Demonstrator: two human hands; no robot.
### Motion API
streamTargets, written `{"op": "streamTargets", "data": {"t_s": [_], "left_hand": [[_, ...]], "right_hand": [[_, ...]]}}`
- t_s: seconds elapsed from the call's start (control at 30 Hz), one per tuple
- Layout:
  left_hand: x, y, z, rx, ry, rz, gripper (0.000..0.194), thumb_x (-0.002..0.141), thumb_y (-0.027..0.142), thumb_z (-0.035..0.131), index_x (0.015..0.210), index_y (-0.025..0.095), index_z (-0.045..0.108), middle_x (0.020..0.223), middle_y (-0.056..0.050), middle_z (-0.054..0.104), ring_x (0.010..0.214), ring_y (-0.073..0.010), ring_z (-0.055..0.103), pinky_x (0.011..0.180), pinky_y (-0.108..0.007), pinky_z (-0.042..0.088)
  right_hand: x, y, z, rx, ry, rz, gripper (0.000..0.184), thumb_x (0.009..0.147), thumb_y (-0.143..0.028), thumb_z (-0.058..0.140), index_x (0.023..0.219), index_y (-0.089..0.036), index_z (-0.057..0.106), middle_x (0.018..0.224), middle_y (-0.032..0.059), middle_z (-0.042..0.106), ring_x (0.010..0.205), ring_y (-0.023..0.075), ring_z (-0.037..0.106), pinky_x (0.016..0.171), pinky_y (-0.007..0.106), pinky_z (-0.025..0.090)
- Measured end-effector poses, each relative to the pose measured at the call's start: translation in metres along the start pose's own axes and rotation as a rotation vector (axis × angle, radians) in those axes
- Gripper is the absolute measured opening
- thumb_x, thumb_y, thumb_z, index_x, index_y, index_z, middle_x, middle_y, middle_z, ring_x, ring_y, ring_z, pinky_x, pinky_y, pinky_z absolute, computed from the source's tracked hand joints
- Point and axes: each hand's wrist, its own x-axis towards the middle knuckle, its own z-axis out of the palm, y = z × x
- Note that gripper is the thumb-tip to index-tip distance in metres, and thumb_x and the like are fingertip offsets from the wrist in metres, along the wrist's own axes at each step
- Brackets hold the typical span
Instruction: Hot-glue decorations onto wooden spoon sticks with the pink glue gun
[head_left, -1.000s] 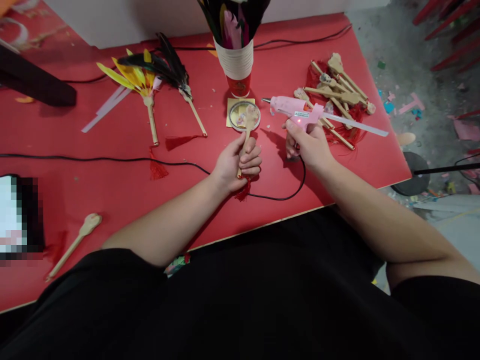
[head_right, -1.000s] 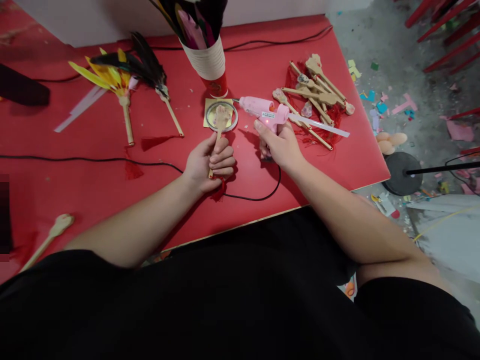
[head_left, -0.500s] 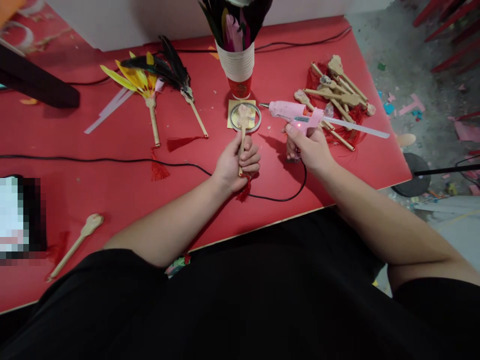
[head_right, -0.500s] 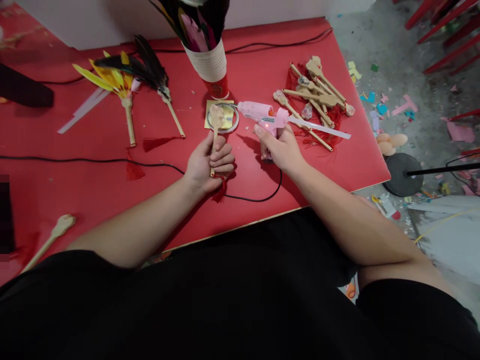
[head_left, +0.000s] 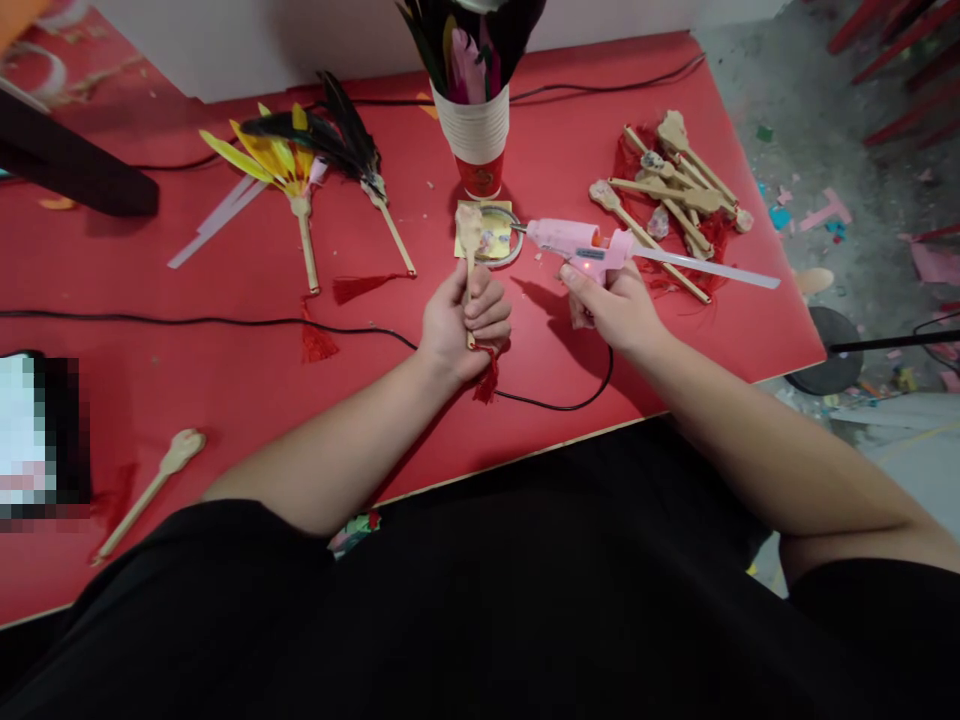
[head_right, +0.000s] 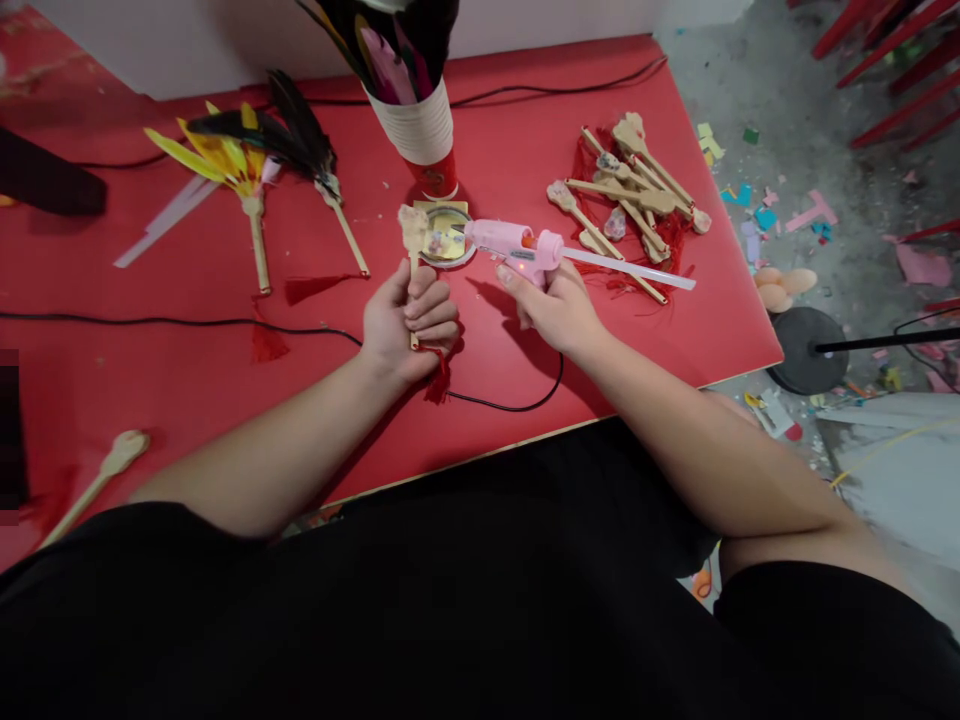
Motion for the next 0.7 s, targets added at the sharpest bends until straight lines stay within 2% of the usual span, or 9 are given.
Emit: {"op": "streamTargets", "data": {"t_s": [0.13, 0.27, 0.37, 0.47, 0.6, 0.7], "left_hand": [[-0.004, -0.008, 0.003, 0.067, -0.013, -0.080, 0.067, 0.124, 0.057, 0.056, 0.070, 0.021, 0.037, 0.051, 0.008, 0.031, 0.035, -0.0053, 0.027, 0.036, -0.014, 0.020], [-0.006, -0.016, 0.003, 0.087, -0.026, -0.110, 0.068, 0.122, 0.059, 0.060, 0.069, 0.022, 0.039, 0.050, 0.008, 0.031, 0.035, -0.0061, 0.028, 0.036, -0.015, 0.020], [-0.006, -0.016, 0.002, 0.083, -0.039, -0.099, 0.069, 0.125, 0.058, 0.053, 0.068, 0.021, 0.040, 0.048, 0.007, 0.031, 0.035, -0.0060, 0.028, 0.036, -0.015, 0.019], [-0.005, -0.015, 0.001, 0.074, -0.049, -0.101, 0.068, 0.126, 0.056, 0.047, 0.068, 0.022, 0.040, 0.047, 0.007, 0.030, 0.034, -0.0067, 0.027, 0.035, -0.016, 0.017], [-0.005, -0.017, -0.002, 0.067, -0.064, -0.122, 0.068, 0.123, 0.063, 0.055, 0.070, 0.022, 0.040, 0.047, 0.007, 0.031, 0.034, -0.0070, 0.027, 0.036, -0.017, 0.016], [-0.005, -0.020, -0.003, 0.071, -0.067, -0.134, 0.070, 0.119, 0.069, 0.060, 0.071, 0.023, 0.040, 0.048, 0.008, 0.031, 0.035, -0.0069, 0.028, 0.038, -0.018, 0.016]], "right_hand": [[-0.004, -0.003, -0.001, 0.014, 0.058, -0.040, 0.066, 0.099, -0.095, 0.074, 0.100, -0.029, 0.076, 0.061, -0.0017, 0.059, 0.058, 0.0225, 0.065, 0.057, 0.039, 0.065], [-0.003, -0.006, -0.002, -0.023, 0.029, -0.041, 0.059, 0.100, -0.089, 0.078, 0.104, -0.029, 0.076, 0.069, -0.0005, 0.064, 0.071, 0.0255, 0.073, 0.074, 0.044, 0.071], [0.001, -0.006, -0.004, -0.100, 0.031, -0.039, 0.055, 0.100, -0.083, 0.082, 0.106, -0.029, 0.078, 0.079, 0.0030, 0.072, 0.090, 0.0315, 0.080, 0.087, 0.051, 0.074], [0.001, -0.007, -0.008, -0.097, 0.059, -0.047, 0.054, 0.104, -0.082, 0.077, 0.105, -0.028, 0.080, 0.081, 0.0052, 0.075, 0.093, 0.0340, 0.082, 0.088, 0.055, 0.075], [-0.003, -0.014, -0.011, -0.070, 0.077, -0.078, 0.056, 0.107, -0.082, 0.071, 0.100, -0.028, 0.079, 0.073, 0.0037, 0.071, 0.084, 0.0305, 0.081, 0.083, 0.050, 0.075], [-0.001, -0.020, -0.010, -0.123, 0.039, -0.118, 0.048, 0.103, -0.076, 0.079, 0.108, -0.028, 0.083, 0.086, 0.0058, 0.080, 0.103, 0.0339, 0.084, 0.096, 0.053, 0.075]]}}
